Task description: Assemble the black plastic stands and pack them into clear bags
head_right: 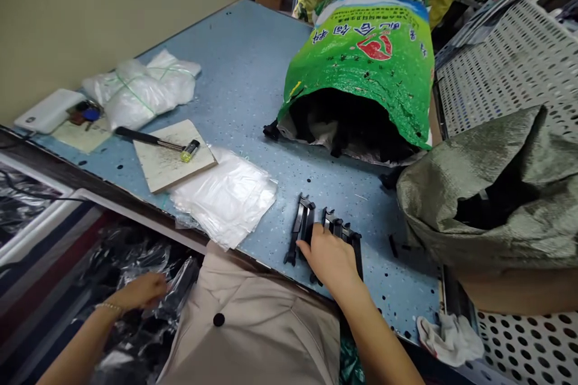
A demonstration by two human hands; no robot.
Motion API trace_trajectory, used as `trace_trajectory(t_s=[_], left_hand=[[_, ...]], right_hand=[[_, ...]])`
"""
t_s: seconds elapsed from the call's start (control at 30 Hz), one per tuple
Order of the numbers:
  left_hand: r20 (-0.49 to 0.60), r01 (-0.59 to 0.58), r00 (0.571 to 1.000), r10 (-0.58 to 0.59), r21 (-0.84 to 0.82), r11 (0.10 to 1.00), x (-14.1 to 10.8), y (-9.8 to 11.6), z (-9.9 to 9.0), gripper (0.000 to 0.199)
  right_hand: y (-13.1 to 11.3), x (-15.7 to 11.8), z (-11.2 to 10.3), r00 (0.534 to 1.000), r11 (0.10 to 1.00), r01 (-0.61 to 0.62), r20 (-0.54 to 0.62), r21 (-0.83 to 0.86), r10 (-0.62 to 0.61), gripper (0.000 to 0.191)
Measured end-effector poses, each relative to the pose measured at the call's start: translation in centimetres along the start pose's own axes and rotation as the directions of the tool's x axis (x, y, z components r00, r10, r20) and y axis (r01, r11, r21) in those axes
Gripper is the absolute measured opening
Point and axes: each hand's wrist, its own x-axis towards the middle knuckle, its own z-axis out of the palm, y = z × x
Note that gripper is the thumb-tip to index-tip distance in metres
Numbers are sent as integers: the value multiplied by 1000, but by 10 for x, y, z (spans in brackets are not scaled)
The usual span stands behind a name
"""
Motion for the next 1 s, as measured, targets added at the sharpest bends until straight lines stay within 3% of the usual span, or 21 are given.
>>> trace_trajectory(t_s=[0.03, 0.07, 0.1, 0.13, 0.17, 0.2, 0.23, 0.27, 0.3, 0.37, 0.43, 0.5, 0.57, 0.63, 0.7, 0.8, 0.9, 1.0], left_hand=[[12, -50, 999, 50, -32, 998, 4, 20, -8, 41], [13, -172, 985, 174, -97, 980, 8, 44, -15, 36], [-17, -305, 952, 306, -133, 943, 11, 70, -20, 34], [-124, -431, 900, 417, -120, 894, 15, 97, -22, 32], [-298, -538, 811, 503, -43, 842, 21, 123, -22, 29], [-470, -598, 684, 558, 77, 798, 27, 146, -21, 22], [-548, -602, 590, 593, 190, 775, 35, 165, -19, 17], [-589, -591, 531, 609, 258, 765, 43, 178, -17, 13], [-609, -575, 504, 612, 293, 764, 51, 186, -16, 9], [-613, -562, 519, 596, 281, 778, 65, 188, -20, 12], [-624, -581, 574, 531, 147, 801, 72, 180, -32, 18], [-590, -600, 679, 436, -103, 794, 73, 170, -47, 22], [-473, -556, 805, 359, -388, 735, 71, 164, -59, 21], [-380, -486, 870, 315, -546, 683, 68, 160, -65, 18], [-388, -460, 883, 264, -605, 650, 67, 158, -66, 18], [-426, -483, 871, 245, -653, 584, 66, 156, -64, 23], [-432, -501, 865, 257, -704, 503, 65, 157, -63, 25], [-526, -550, 825, 205, -665, 505, 63, 160, -60, 26]], right_hand=[[-7, 3, 2, 1000, 1000, 22, -8, 2, -22, 33], [-13, 6, 3, 999, 999, 38, -13, 5, -38, 29], [-17, 9, 4, 999, 999, 52, -13, 11, -52, 26], [-20, 13, 5, 998, 998, 63, -13, 20, -62, 24], [-21, 15, 5, 998, 997, 69, -13, 36, -68, 22], [-19, 17, 6, 997, 995, 74, -16, 61, -73, 21], [-15, 18, 6, 997, 992, 77, -20, 100, -76, 21], [-9, 19, 8, 997, 984, 81, -26, 158, -78, 22], [-3, 19, 9, 996, 967, 88, -30, 238, -83, 24], [10, 19, 13, 994, 886, 105, -41, 451, -97, 28], [17, 18, 18, 993, 710, 117, -67, 694, -98, 31], [13, 20, 20, 991, 440, 119, -82, 890, -101, 32], [1, 24, 18, 989, 137, 100, -83, 985, -126, 34], [-18, 29, 11, 982, -103, 45, -63, 994, -176, 35], [-38, 34, 0, 971, -267, -26, -40, 963, -236, 35], [-64, 41, -19, 942, -415, -115, -33, 902, -333, 33], [-79, 45, -33, 923, -478, -153, -48, 865, -382, 31], [-90, 51, -36, 910, -506, -172, -60, 845, -410, 30]])
